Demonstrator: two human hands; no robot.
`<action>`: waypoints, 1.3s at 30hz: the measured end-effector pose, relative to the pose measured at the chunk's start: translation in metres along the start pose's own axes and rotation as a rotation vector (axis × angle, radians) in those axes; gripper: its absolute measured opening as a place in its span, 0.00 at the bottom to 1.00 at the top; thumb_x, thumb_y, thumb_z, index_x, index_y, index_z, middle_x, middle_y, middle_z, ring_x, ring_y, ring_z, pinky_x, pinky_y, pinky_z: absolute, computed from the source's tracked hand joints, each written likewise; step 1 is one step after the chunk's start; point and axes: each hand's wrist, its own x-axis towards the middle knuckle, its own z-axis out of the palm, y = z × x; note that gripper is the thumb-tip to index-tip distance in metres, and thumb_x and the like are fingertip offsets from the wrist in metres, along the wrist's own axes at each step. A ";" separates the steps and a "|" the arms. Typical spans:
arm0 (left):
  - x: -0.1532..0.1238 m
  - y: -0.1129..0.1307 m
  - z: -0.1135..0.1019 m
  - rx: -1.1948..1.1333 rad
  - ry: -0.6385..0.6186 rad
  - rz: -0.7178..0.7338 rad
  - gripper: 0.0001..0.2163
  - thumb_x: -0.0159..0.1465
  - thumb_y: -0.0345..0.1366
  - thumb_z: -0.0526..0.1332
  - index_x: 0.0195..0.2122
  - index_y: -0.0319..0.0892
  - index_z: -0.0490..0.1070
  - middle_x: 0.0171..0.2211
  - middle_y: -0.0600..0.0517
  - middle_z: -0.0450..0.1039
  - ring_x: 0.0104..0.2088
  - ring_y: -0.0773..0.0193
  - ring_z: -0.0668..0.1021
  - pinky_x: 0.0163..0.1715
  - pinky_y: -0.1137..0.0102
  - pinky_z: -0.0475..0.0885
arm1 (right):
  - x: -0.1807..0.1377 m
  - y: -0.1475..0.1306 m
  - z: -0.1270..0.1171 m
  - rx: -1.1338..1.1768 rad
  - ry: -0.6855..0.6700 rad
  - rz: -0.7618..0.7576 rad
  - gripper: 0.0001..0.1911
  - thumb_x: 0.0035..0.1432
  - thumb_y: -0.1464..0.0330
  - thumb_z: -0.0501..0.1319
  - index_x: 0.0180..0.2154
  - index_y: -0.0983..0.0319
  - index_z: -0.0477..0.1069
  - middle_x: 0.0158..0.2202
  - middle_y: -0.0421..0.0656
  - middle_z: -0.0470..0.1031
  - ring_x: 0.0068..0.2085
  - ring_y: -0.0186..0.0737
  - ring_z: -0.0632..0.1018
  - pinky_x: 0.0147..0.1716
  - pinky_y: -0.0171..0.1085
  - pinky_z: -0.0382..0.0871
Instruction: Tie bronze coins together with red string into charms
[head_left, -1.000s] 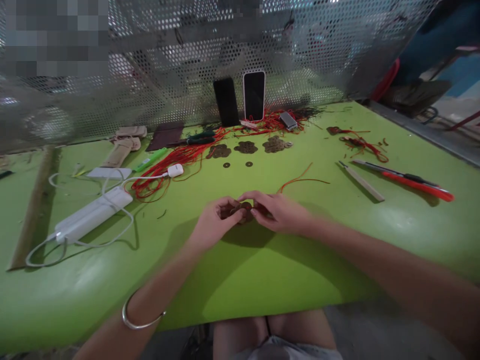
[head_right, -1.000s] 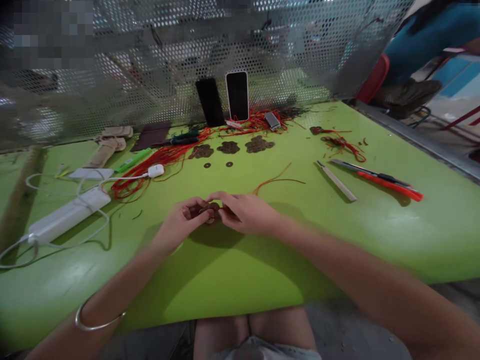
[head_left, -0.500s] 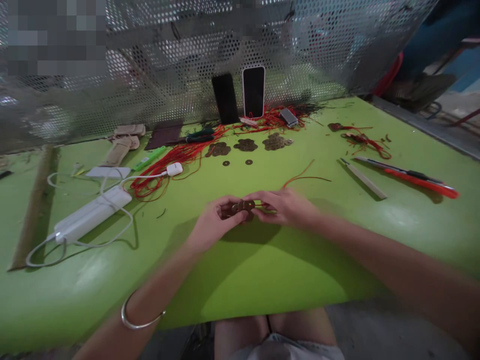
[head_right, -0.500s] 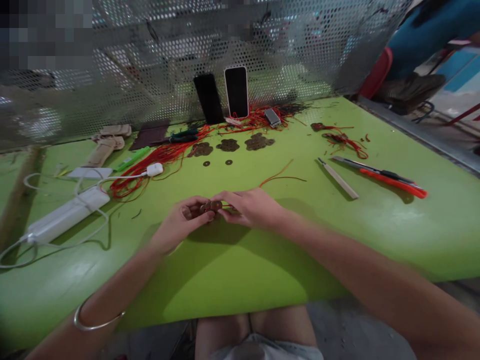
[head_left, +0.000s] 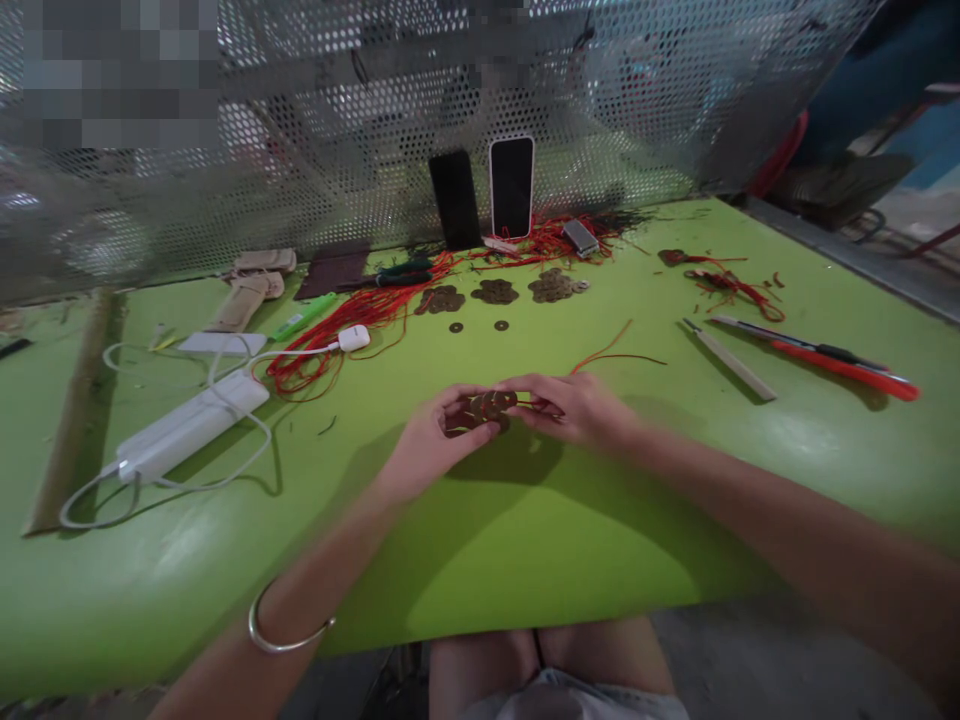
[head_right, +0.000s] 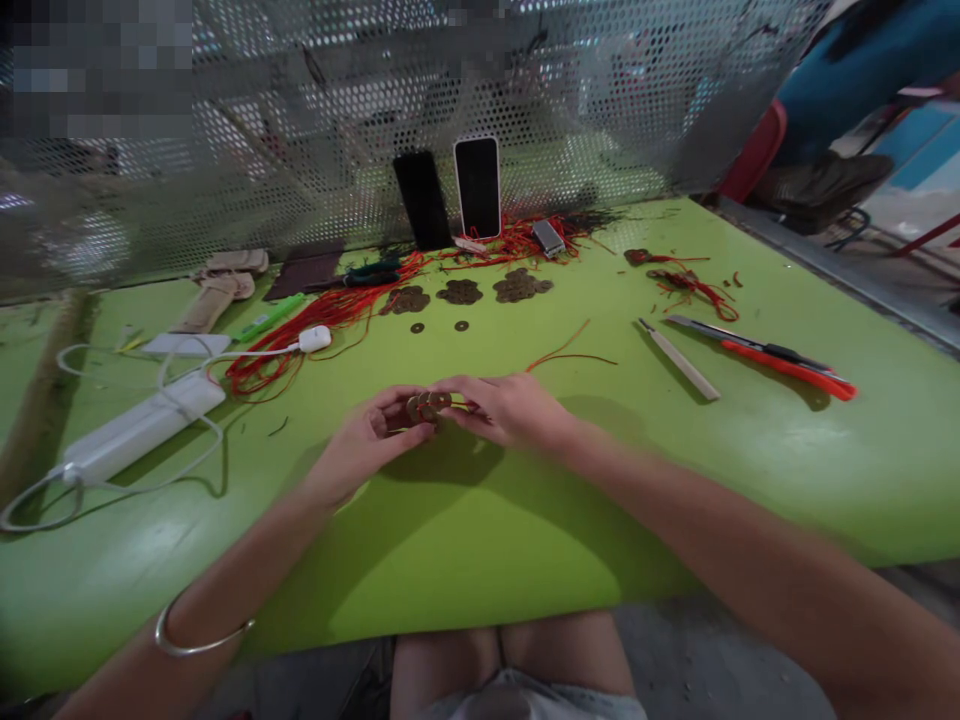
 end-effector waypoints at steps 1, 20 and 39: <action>0.000 -0.001 0.000 0.005 -0.002 0.000 0.18 0.52 0.37 0.68 0.44 0.41 0.69 0.41 0.47 0.77 0.40 0.62 0.78 0.46 0.63 0.71 | 0.000 0.000 0.000 0.000 0.002 0.004 0.16 0.64 0.61 0.52 0.48 0.62 0.70 0.21 0.38 0.73 0.17 0.29 0.66 0.18 0.29 0.55; 0.001 0.002 0.003 -0.159 0.089 -0.104 0.11 0.49 0.35 0.70 0.29 0.39 0.70 0.26 0.54 0.76 0.26 0.70 0.77 0.36 0.71 0.73 | 0.003 -0.010 0.000 0.104 0.042 0.138 0.14 0.62 0.62 0.55 0.45 0.62 0.70 0.18 0.35 0.66 0.17 0.28 0.63 0.19 0.29 0.53; 0.001 0.000 0.005 -0.149 0.098 -0.084 0.12 0.49 0.36 0.70 0.27 0.39 0.67 0.27 0.54 0.76 0.28 0.68 0.78 0.37 0.70 0.74 | 0.005 -0.024 0.009 0.507 0.085 0.446 0.14 0.58 0.58 0.59 0.39 0.62 0.68 0.19 0.34 0.63 0.21 0.30 0.65 0.20 0.30 0.55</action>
